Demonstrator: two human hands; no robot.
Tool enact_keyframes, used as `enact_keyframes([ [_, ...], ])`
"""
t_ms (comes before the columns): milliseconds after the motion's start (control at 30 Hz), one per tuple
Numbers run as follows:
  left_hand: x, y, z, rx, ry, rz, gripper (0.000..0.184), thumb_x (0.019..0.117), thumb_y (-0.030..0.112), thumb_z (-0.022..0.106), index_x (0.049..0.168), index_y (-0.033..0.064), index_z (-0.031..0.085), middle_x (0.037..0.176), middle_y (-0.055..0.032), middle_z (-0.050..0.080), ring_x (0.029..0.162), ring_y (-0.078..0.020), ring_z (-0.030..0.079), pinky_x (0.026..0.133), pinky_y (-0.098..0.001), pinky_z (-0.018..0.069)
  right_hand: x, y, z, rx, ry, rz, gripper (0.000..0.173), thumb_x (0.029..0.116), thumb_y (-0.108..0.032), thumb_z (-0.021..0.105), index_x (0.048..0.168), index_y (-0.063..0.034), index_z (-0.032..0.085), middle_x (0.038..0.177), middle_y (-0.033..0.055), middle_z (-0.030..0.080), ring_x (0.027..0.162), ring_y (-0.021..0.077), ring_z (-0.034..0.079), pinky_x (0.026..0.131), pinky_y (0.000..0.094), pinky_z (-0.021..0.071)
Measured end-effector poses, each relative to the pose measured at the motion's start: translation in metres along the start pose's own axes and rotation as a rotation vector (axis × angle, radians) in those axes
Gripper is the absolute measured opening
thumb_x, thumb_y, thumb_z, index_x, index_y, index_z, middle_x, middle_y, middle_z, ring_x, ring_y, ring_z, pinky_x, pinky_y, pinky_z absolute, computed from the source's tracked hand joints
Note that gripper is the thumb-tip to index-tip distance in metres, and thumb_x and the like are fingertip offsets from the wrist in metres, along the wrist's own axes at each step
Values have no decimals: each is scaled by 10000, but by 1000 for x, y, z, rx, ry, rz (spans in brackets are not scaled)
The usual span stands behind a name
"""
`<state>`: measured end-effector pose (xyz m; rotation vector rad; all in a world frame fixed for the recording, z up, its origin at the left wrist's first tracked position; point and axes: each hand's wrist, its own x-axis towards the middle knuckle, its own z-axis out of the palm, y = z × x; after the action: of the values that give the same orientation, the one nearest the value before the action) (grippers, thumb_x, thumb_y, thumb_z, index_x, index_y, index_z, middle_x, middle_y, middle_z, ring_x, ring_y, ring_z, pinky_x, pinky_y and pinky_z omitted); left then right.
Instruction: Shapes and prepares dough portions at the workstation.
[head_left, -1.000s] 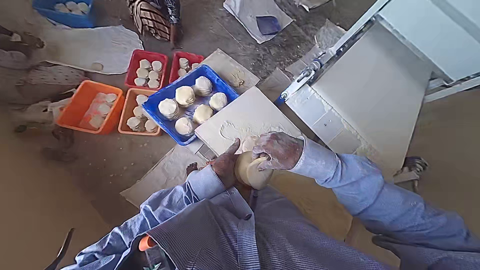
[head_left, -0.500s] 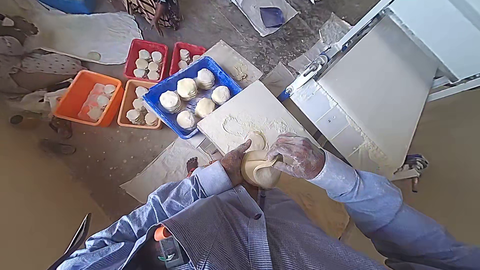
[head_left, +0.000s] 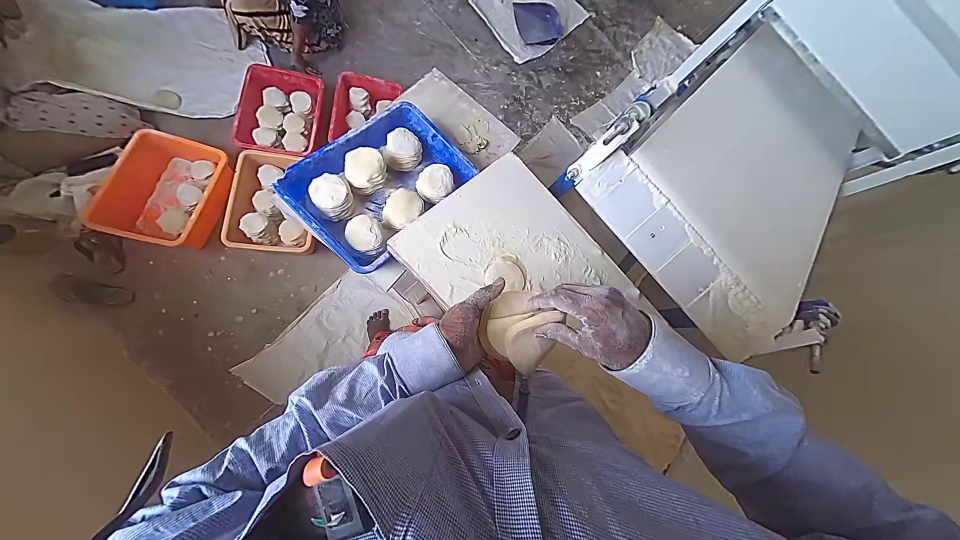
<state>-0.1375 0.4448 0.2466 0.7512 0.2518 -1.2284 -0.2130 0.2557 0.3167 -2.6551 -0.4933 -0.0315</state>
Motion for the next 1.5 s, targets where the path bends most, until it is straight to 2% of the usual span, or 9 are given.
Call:
enact_keyframes([
  [100,-3,1,2,-7,28,-5,390,1091,361,433,1204,30,605,1009,-125,689,927,-210,689,848,-388,579,1,-5,2,-33,-35,121,323,824,-104,783,1135,-22,764,1036,163,760,945,317,743,834,444,601],
  [200,-2,-1,2,-16,38,-15,374,1088,358,427,1162,44,616,969,-106,694,893,-197,693,817,-379,584,0,-6,8,-69,-6,105,142,841,-121,739,965,-71,788,917,127,742,864,286,730,743,420,599],
  [300,2,-2,-2,-75,48,-26,371,1092,356,413,1156,44,603,961,-113,685,888,-207,688,809,-389,582,-6,-2,16,-131,85,17,171,899,-141,638,955,-83,789,905,112,732,885,261,719,798,377,594],
  [400,6,-3,-4,-126,105,-28,260,1081,202,433,1128,9,600,933,-131,674,850,-219,681,774,-389,583,-18,5,27,-194,256,-101,190,980,-136,605,982,-78,786,929,111,734,902,236,694,838,327,569],
  [500,9,-4,-7,-103,128,-70,171,1016,62,423,976,24,585,829,-110,658,754,-197,669,693,-362,580,-28,11,40,-179,401,-151,149,991,-105,628,971,-74,772,920,112,738,907,220,700,863,315,568],
  [800,19,-9,-30,-51,-244,21,239,1010,-14,408,1069,59,629,933,-54,719,898,-147,699,849,-344,583,-23,14,46,-136,474,-150,139,997,-97,628,974,-69,762,933,111,726,945,209,692,895,307,565],
  [1200,9,6,-19,-101,-66,56,297,1095,106,349,1026,48,632,869,-56,712,831,-144,705,794,-328,595,1,17,40,-75,406,-170,121,990,-125,648,972,-49,740,933,97,746,971,200,700,960,303,542],
  [1367,14,14,-16,-160,71,-15,580,1095,504,299,1268,16,561,1074,-165,683,994,-260,686,879,-451,575,11,21,36,-17,327,-223,131,995,-129,643,970,-54,747,944,91,756,981,199,707,940,291,554],
  [1500,13,16,-20,-114,47,11,482,1097,422,385,1288,23,577,1076,-157,691,990,-251,691,886,-440,578,21,22,30,34,246,-227,145,986,-144,645,979,-50,754,948,81,759,955,161,707,914,242,554],
])
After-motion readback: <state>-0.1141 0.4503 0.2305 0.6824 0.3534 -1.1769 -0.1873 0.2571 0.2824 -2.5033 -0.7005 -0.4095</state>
